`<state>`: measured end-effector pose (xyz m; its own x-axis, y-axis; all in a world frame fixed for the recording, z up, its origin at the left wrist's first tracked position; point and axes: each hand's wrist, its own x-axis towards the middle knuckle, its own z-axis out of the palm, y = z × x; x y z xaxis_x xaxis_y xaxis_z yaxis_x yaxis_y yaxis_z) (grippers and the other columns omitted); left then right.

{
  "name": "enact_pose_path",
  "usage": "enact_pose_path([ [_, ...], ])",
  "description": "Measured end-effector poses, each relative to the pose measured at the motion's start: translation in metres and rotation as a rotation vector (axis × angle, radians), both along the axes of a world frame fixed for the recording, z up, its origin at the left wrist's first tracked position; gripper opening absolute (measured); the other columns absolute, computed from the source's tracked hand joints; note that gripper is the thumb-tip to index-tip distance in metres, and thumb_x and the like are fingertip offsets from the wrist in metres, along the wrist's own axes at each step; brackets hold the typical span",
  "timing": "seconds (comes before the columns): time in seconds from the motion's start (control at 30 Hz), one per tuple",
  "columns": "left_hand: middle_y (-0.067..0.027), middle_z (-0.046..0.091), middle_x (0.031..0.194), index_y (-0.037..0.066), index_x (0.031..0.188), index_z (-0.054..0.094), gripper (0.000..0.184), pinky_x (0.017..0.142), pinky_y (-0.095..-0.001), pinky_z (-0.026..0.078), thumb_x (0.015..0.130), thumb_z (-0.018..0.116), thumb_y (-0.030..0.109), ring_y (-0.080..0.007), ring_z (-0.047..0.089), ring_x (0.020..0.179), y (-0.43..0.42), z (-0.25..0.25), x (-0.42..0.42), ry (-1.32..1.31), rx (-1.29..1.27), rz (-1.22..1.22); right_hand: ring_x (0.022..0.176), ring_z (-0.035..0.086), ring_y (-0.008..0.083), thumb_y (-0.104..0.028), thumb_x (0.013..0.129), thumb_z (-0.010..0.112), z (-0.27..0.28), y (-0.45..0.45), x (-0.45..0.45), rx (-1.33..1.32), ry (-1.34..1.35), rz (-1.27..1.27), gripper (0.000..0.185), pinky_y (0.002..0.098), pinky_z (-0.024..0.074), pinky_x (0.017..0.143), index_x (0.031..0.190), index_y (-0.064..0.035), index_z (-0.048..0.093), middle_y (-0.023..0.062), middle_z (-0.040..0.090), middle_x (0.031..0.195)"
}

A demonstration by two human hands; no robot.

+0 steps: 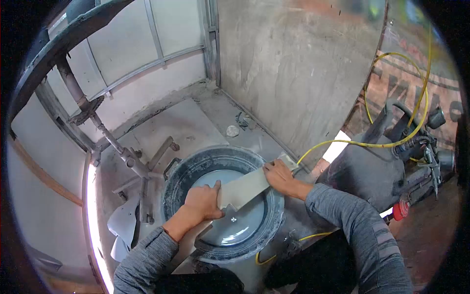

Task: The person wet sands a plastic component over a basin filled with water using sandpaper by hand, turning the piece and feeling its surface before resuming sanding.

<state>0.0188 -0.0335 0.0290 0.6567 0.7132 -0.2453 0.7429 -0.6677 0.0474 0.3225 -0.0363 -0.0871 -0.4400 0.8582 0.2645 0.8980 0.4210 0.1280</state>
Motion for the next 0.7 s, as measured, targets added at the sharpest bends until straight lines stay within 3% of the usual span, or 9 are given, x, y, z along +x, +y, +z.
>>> enact_pose_path([
  [0.03,-0.0232,0.068,0.091,-0.003,0.139,0.043,0.099,0.073,-0.0430,0.056,0.060,0.077,0.046,-0.0360,0.069,0.082,0.001,0.003,0.001,0.000,0.011,0.005,0.088,0.059,0.0364,-0.005,0.076,0.057,0.004,-0.013,-0.017,-0.129,0.070,-0.154,0.022,0.0446,0.0486,0.082,0.094,0.0052,0.065,0.0170,0.062,0.100],
  [0.07,-0.0232,0.068,0.091,-0.003,0.139,0.043,0.099,0.073,-0.0430,0.056,0.060,0.077,0.046,-0.0360,0.069,0.082,0.002,0.002,0.000,-0.007,0.017,0.009,0.088,0.059,0.0364,-0.005,0.076,0.057,0.003,-0.016,-0.016,-0.123,0.064,-0.150,0.022,0.0446,0.0486,0.082,0.094,0.0052,0.065,0.0170,0.062,0.100],
  [0.13,-0.0230,0.068,0.091,-0.003,0.138,0.044,0.099,0.073,-0.0429,0.056,0.060,0.077,0.047,-0.0353,0.069,0.083,0.000,-0.002,-0.002,0.018,0.002,0.004,0.093,0.060,0.0358,-0.007,0.082,0.054,-0.005,-0.019,-0.011,-0.011,0.110,0.116,0.026,0.0441,0.0493,0.083,0.103,0.0055,0.062,0.0159,0.064,0.103],
  [0.2,-0.0230,0.068,0.091,-0.003,0.138,0.044,0.099,0.073,-0.0429,0.056,0.059,0.078,0.047,-0.0354,0.069,0.083,0.002,0.001,0.000,0.011,-0.008,0.015,0.091,0.059,0.0357,-0.006,0.080,0.054,-0.014,-0.008,-0.007,-0.033,0.063,-0.001,0.028,0.0433,0.0494,0.083,0.104,0.0047,0.063,0.0154,0.063,0.106],
  [0.27,-0.0230,0.068,0.091,-0.003,0.137,0.044,0.099,0.072,-0.0428,0.056,0.059,0.078,0.047,-0.0355,0.069,0.082,0.000,0.002,0.001,0.008,-0.015,0.018,0.090,0.059,0.0362,-0.007,0.077,0.056,-0.021,-0.001,-0.009,-0.075,0.056,-0.094,0.021,0.0444,0.0481,0.082,0.092,0.0048,0.065,0.0183,0.062,0.098],
  [0.33,-0.0229,0.068,0.091,-0.003,0.137,0.045,0.099,0.072,-0.0430,0.056,0.059,0.078,0.047,-0.0359,0.069,0.081,0.001,0.000,-0.002,0.020,-0.002,-0.001,0.091,0.059,0.0361,-0.008,0.078,0.056,-0.002,-0.011,-0.016,-0.021,0.033,-0.003,0.021,0.0443,0.0480,0.082,0.093,0.0045,0.064,0.0183,0.062,0.098],
  [0.47,-0.0221,0.068,0.090,-0.002,0.138,0.045,0.098,0.073,-0.0431,0.056,0.059,0.076,0.048,-0.0361,0.069,0.081,0.001,0.003,0.000,-0.010,0.017,0.002,0.091,0.060,0.0362,-0.009,0.079,0.056,-0.011,-0.003,0.000,-0.062,0.067,-0.123,0.020,0.0453,0.0477,0.082,0.091,0.0037,0.067,0.0174,0.062,0.099],
  [0.6,-0.0220,0.068,0.091,-0.001,0.139,0.045,0.098,0.073,-0.0433,0.056,0.060,0.076,0.048,-0.0360,0.069,0.081,0.002,-0.005,-0.005,0.001,-0.005,0.002,0.087,0.059,0.0346,-0.009,0.081,0.054,-0.010,-0.018,-0.013,0.009,0.032,0.023,0.023,0.0437,0.0519,0.076,0.099,0.0014,0.064,0.0151,0.064,0.097],
  [0.7,-0.0222,0.068,0.092,0.000,0.140,0.044,0.099,0.074,-0.0436,0.056,0.059,0.076,0.049,-0.0362,0.068,0.081,0.001,-0.010,-0.006,-0.022,0.029,0.011,0.094,0.060,0.0345,-0.011,0.083,0.053,-0.005,0.008,0.011,-0.128,-0.028,-0.169,0.030,0.0422,0.0518,0.081,0.109,0.0016,0.063,0.0148,0.063,0.103],
])
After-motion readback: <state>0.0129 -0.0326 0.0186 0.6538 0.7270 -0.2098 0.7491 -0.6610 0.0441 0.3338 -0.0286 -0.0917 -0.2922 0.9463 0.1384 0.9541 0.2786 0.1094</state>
